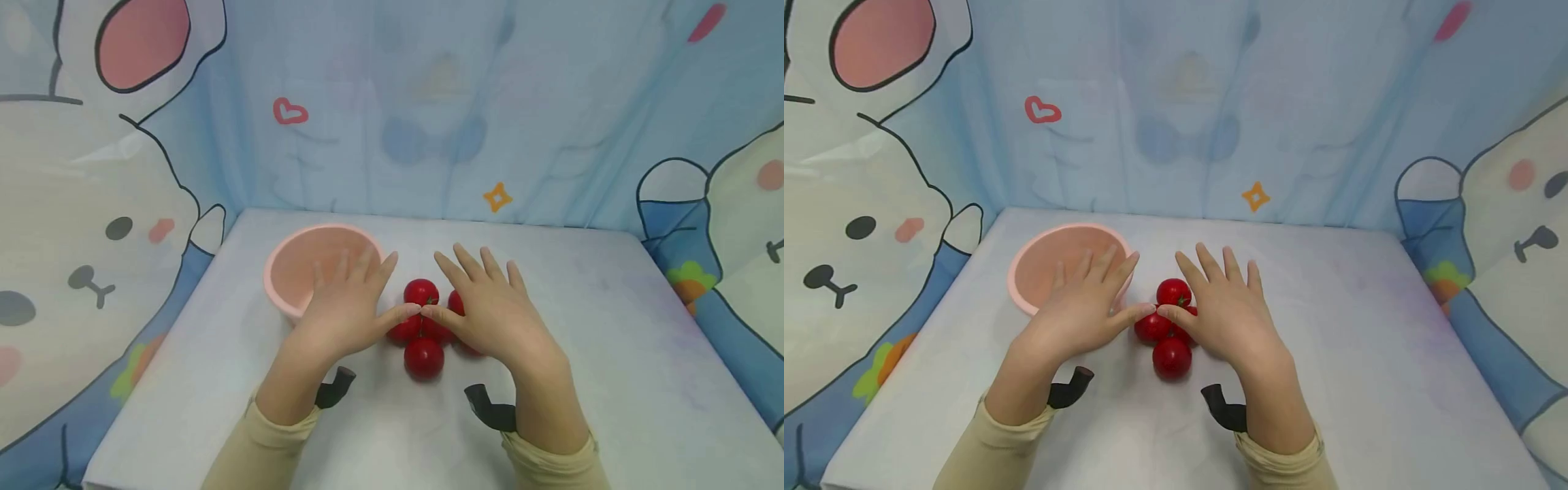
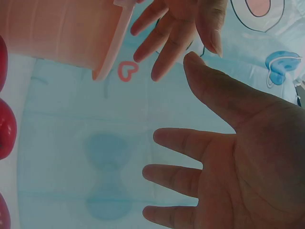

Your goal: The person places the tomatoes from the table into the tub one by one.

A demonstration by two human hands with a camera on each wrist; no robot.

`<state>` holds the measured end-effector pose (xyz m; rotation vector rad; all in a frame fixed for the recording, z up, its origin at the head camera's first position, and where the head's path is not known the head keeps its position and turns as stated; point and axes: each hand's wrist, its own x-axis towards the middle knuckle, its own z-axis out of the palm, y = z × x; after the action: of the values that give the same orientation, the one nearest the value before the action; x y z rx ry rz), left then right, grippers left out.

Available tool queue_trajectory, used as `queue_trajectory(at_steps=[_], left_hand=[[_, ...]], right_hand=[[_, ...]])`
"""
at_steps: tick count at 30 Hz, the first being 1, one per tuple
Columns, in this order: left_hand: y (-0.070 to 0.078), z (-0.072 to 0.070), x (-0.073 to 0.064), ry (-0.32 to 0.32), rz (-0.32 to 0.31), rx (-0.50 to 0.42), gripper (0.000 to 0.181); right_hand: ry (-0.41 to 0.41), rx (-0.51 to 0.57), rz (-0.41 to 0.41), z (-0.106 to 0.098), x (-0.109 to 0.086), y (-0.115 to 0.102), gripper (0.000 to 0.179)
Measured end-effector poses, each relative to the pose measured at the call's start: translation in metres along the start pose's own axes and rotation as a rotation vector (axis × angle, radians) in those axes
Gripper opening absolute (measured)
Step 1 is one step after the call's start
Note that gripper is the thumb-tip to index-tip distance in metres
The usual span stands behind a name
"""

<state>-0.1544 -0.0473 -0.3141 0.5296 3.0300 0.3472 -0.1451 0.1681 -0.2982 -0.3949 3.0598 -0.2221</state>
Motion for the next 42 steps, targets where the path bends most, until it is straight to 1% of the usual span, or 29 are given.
queue_trajectory(at_steps=[10, 11, 14, 16, 17, 19, 21, 23, 26, 30, 34, 36, 39, 40, 42], left_hand=[[0.003, -0.009, -0.001, 0.018, -0.001, 0.014, 0.086], [0.002, -0.009, -0.002, 0.019, 0.000, 0.009, 0.086], [-0.003, -0.009, -0.003, 0.019, 0.000, -0.051, 0.085], [-0.010, -0.010, -0.002, 0.040, 0.006, -0.097, 0.083], [-0.015, -0.010, -0.001, 0.061, 0.011, -0.111, 0.081], [-0.026, -0.012, 0.001, 0.115, -0.003, -0.125, 0.077], [-0.039, -0.015, 0.004, 0.171, -0.034, -0.144, 0.074], [-0.054, -0.016, 0.005, 0.216, -0.078, -0.173, 0.073], [-0.078, -0.016, 0.005, 0.241, -0.130, -0.246, 0.075], [-0.108, -0.011, 0.004, 0.255, -0.197, -0.375, 0.074], [-0.130, -0.004, 0.001, 0.276, -0.272, -0.553, 0.067], [-0.137, 0.001, 0.001, 0.275, -0.301, -0.677, 0.064], [-0.143, 0.012, 0.002, 0.263, -0.315, -0.927, 0.060], [-0.145, 0.016, 0.003, 0.261, -0.315, -1.014, 0.059], [-0.147, 0.024, 0.005, 0.268, -0.294, -1.149, 0.057]], right_hand=[[-0.006, -0.010, -0.006, -0.002, 0.002, -0.002, 0.089], [-0.006, -0.008, -0.008, -0.002, 0.002, -0.001, 0.088], [0.001, 0.008, -0.012, -0.001, 0.000, 0.002, 0.087], [0.010, 0.021, -0.011, 0.001, -0.002, 0.007, 0.086], [0.015, 0.030, -0.008, 0.001, -0.003, 0.010, 0.085], [0.024, 0.045, -0.001, 0.004, -0.004, 0.018, 0.084], [0.034, 0.056, 0.002, 0.007, -0.004, 0.028, 0.082], [0.041, 0.068, 0.001, 0.010, -0.002, 0.039, 0.080], [0.047, 0.080, 0.003, 0.014, 0.000, 0.054, 0.078], [0.042, 0.120, 0.036, 0.016, 0.002, 0.070, 0.077], [0.018, 0.174, 0.065, 0.015, 0.002, 0.081, 0.078], [0.011, 0.198, 0.073, 0.014, 0.003, 0.086, 0.080], [0.003, 0.246, 0.069, 0.017, 0.004, 0.092, 0.082], [0.002, 0.263, 0.063, 0.018, 0.005, 0.094, 0.082], [-0.004, 0.299, 0.050, 0.022, 0.008, 0.098, 0.081]])
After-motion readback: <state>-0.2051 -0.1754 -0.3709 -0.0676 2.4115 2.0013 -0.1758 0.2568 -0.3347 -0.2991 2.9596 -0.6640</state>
